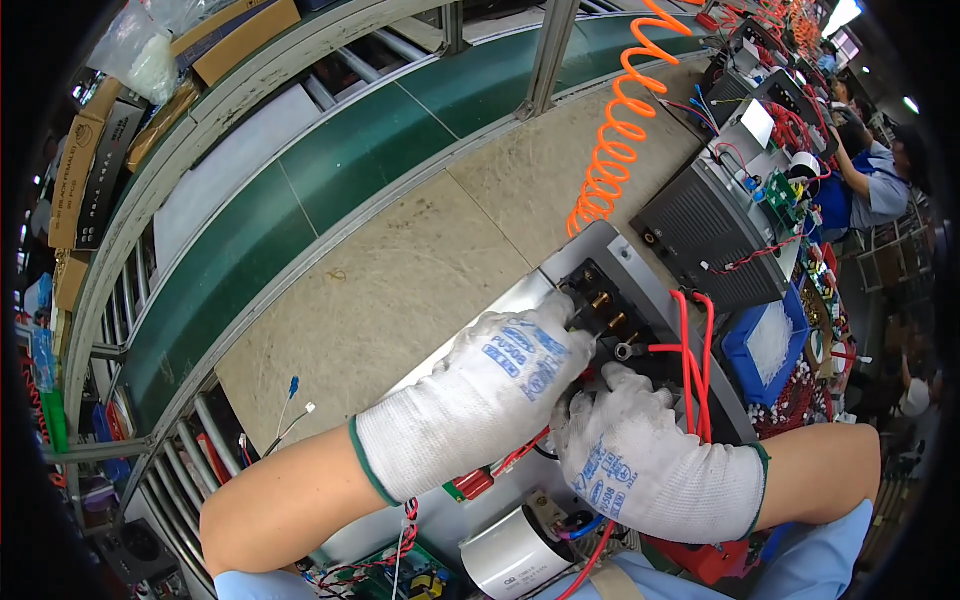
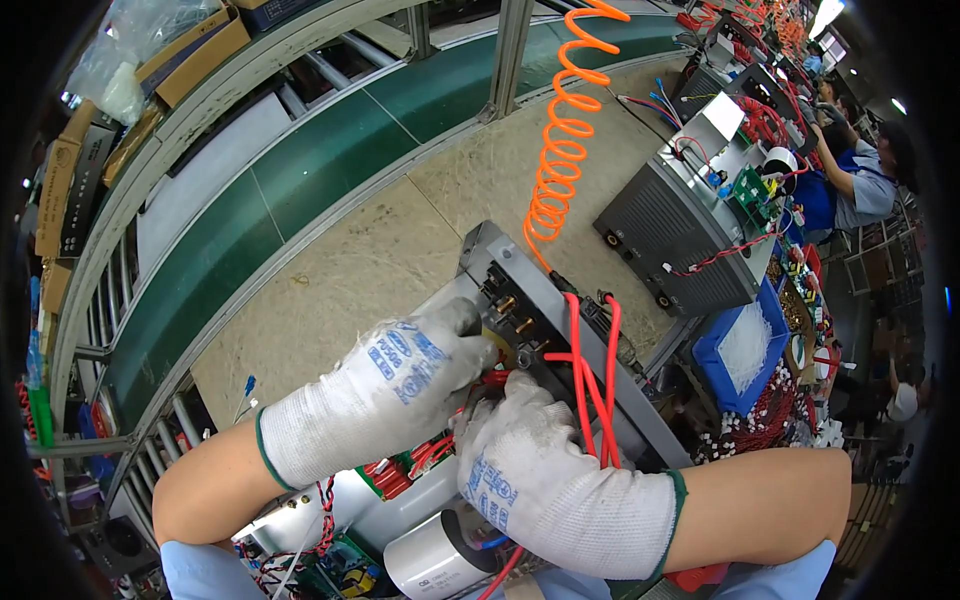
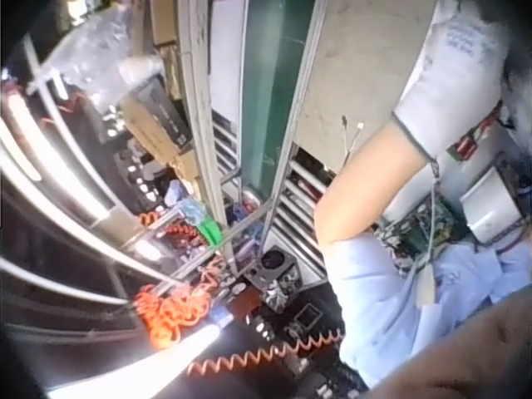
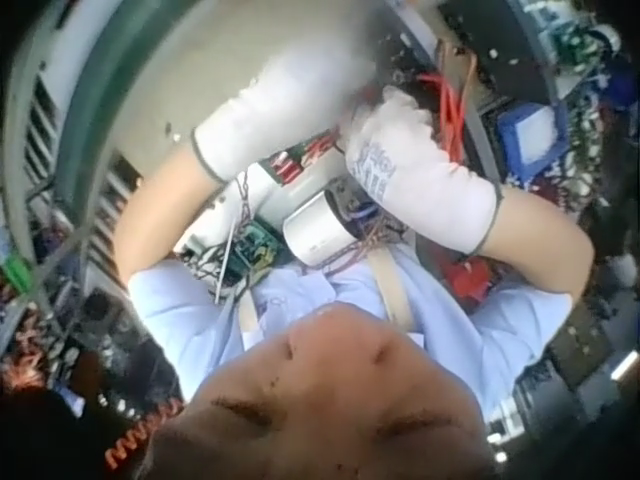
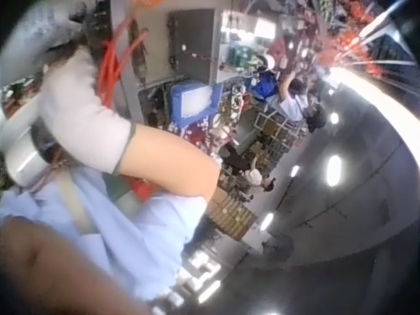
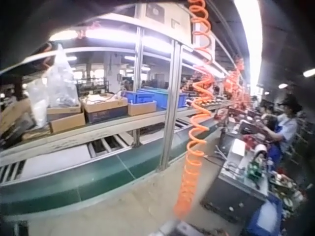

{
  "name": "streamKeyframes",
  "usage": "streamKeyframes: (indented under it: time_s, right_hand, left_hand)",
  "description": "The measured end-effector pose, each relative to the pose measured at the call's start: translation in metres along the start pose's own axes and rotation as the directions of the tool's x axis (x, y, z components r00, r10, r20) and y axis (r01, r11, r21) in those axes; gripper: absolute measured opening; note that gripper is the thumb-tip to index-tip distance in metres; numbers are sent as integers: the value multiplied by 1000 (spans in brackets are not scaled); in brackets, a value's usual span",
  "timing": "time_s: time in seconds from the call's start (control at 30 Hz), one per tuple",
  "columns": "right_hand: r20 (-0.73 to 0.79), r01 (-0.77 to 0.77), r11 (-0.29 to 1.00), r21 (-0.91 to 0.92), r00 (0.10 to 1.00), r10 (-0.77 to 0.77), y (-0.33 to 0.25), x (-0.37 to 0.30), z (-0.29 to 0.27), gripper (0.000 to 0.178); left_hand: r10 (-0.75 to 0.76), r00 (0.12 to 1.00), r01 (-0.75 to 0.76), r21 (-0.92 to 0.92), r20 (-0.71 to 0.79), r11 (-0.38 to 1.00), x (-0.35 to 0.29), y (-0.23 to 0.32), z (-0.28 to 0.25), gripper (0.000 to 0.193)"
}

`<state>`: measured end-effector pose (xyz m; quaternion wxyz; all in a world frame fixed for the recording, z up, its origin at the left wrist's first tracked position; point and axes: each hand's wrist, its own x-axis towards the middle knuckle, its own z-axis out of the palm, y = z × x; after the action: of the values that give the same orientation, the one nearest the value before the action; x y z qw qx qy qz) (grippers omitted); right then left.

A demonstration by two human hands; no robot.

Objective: The person assembles an electronic device by connecting wires to a PCB, adding components from a component bin to an electronic housing, and securing them with a pneumatic screwdriver.

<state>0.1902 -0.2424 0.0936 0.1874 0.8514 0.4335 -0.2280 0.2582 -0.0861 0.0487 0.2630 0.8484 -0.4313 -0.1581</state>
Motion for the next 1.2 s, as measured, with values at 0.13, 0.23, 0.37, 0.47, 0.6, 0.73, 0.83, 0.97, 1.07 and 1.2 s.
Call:
streamKeyframes:
  time_s: [0.13,0.23,0.37,0.47,0.6,0.73,0.83,0.97,1.07,1.2]
  right_hand:
    - [64,-53,999,-10,996,54,-1,4,2,37]
    - [61,-21,1000,-8,998,22,0,2,1,40]
    - [35,-6,999,-33,999,7,0,1,1,43]
    - [18,-49,999,-15,999,50,-1,1,0,43]
    - [-11,-72,997,-8,997,72,1,-2,-5,39]
    - [58,-11,1000,-26,998,12,2,1,-4,29]
    - [107,19,998,-54,994,-14,3,2,-3,24]
    - [136,-19,1000,0,991,19,2,-1,-6,20]
    - [45,3,990,-142,999,4,3,1,-5,21]
    - [46,49,996,-80,998,-46,9,-2,-1,23]
  left_hand:
    - [-69,992,50,-165,-109,985,-3,-5,-3,25]
    - [-40,990,18,-161,-136,987,-4,-10,-2,23]
    - [-36,989,23,-90,-141,996,-5,-10,-1,21]
    - [-31,989,18,-93,-141,996,-4,-12,-2,20]
    - [-14,996,-5,-197,-93,980,-5,-14,-3,21]
    - [-65,998,64,59,9,996,-2,-7,1,20]
    - [50,998,-47,87,-27,995,-1,1,0,19]
    - [-6,990,-24,214,139,976,6,14,-9,20]
    - [117,992,-115,50,-37,992,2,-6,2,25]
    - [-169,978,199,-305,121,931,1,-9,-14,40]
